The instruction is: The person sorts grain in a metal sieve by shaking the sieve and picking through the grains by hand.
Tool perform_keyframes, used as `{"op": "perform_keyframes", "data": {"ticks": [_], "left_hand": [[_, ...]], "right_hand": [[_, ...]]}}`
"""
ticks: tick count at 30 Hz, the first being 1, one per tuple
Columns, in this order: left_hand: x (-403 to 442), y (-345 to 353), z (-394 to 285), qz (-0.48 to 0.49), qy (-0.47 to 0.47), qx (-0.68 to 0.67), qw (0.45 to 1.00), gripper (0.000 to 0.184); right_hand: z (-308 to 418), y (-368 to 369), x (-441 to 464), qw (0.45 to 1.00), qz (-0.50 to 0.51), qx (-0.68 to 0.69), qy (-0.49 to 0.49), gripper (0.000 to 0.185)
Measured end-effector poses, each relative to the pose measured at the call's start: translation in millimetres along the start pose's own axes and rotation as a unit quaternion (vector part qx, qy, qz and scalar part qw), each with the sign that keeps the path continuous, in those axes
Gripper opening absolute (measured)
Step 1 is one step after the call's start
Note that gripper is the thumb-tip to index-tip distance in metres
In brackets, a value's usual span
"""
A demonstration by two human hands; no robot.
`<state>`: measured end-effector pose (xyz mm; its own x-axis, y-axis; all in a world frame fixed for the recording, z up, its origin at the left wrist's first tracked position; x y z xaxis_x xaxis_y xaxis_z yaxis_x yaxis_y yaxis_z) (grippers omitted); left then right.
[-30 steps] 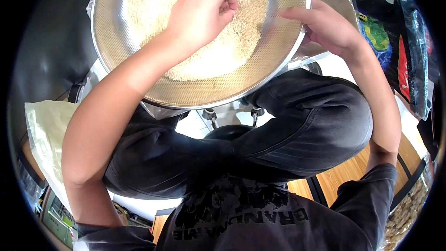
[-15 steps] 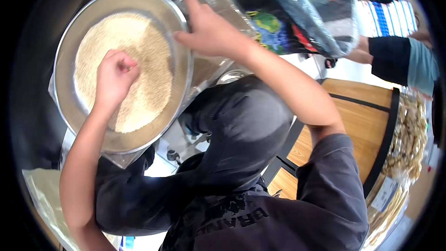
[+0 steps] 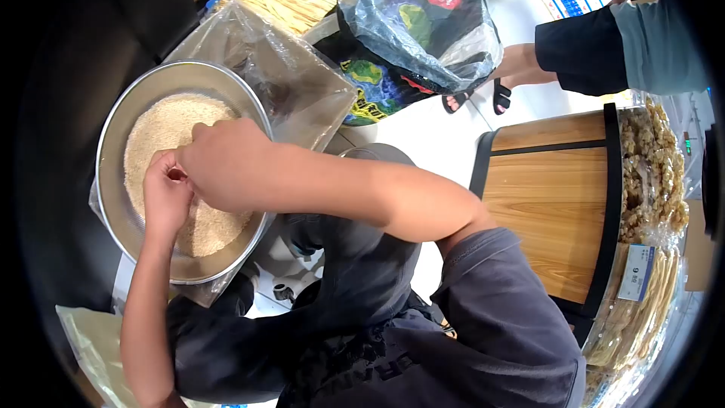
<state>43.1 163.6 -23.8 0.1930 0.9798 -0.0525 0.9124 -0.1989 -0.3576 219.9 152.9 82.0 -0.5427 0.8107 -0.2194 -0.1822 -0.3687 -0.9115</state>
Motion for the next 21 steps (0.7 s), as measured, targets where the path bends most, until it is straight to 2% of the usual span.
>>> {"op": "perform_keyframes", "data": {"ticks": [1,3,5,7,9,11,12,14,17,21], "left_hand": [[-0.5,-3.8,-1.4,-0.006,-0.001,0.009,1.0,0.014],[-6.3,-12.3,-8.6,-0.014,0.055,0.024,0.998,0.012],[-20.2,-17.4,-41.1,-0.006,-0.027,-0.033,0.999,0.01],[-40.3,-18.4,-76.9,-0.026,-0.129,-0.101,0.986,0.015],[-62.2,-14.5,-102.1,-0.061,-0.137,-0.246,0.958,0.008],[-73.7,-20.7,-97.9,-0.006,-0.196,-0.294,0.936,0.01],[-75.3,-20.9,-97.4,-0.015,-0.202,-0.287,0.936,0.01],[-74.3,-13.1,-98.7,-0.005,-0.215,-0.391,0.895,0.015],[-69.7,-12.3,-103.8,0.01,-0.217,-0.393,0.893,0.019],[-60.3,-14.2,-110.2,0.0,-0.224,-0.346,0.911,0.021]], "right_hand": [[2.2,2.1,0.9,1.0,-0.005,0.004,-0.008,0.03],[2.9,8.0,1.9,0.997,-0.072,0.034,0.02,0.025],[0.9,1.3,-5.1,0.988,-0.121,0.086,-0.036,0.021],[-5.2,0.4,-3.4,0.961,-0.177,0.198,-0.082,0.019],[-5.2,-13.5,-9.5,0.937,-0.207,0.212,-0.184,0.017],[-10.5,-17.4,-10.4,0.917,-0.218,0.229,-0.243,0.016],[-12.1,-18.9,-11.0,0.913,-0.216,0.239,-0.249,0.016],[-17.4,-20.9,-14.5,0.913,-0.204,0.246,-0.253,0.017],[-23.6,-22.8,-14.3,0.913,-0.197,0.255,-0.252,0.017],[-20.0,-34.0,-11.3,0.909,-0.241,0.184,-0.286,0.013]]}}
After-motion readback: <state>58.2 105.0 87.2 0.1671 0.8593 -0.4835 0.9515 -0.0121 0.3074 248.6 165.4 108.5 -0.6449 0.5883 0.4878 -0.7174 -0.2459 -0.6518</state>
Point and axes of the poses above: each hand's wrist, its own x-axis towards the middle knuckle, its own y-axis out of the palm, z = x × y, the point moved 2 cm from there along x, towards the middle knuckle, and after that the axes turned 5 degrees about -x, right-handed, at the moved point
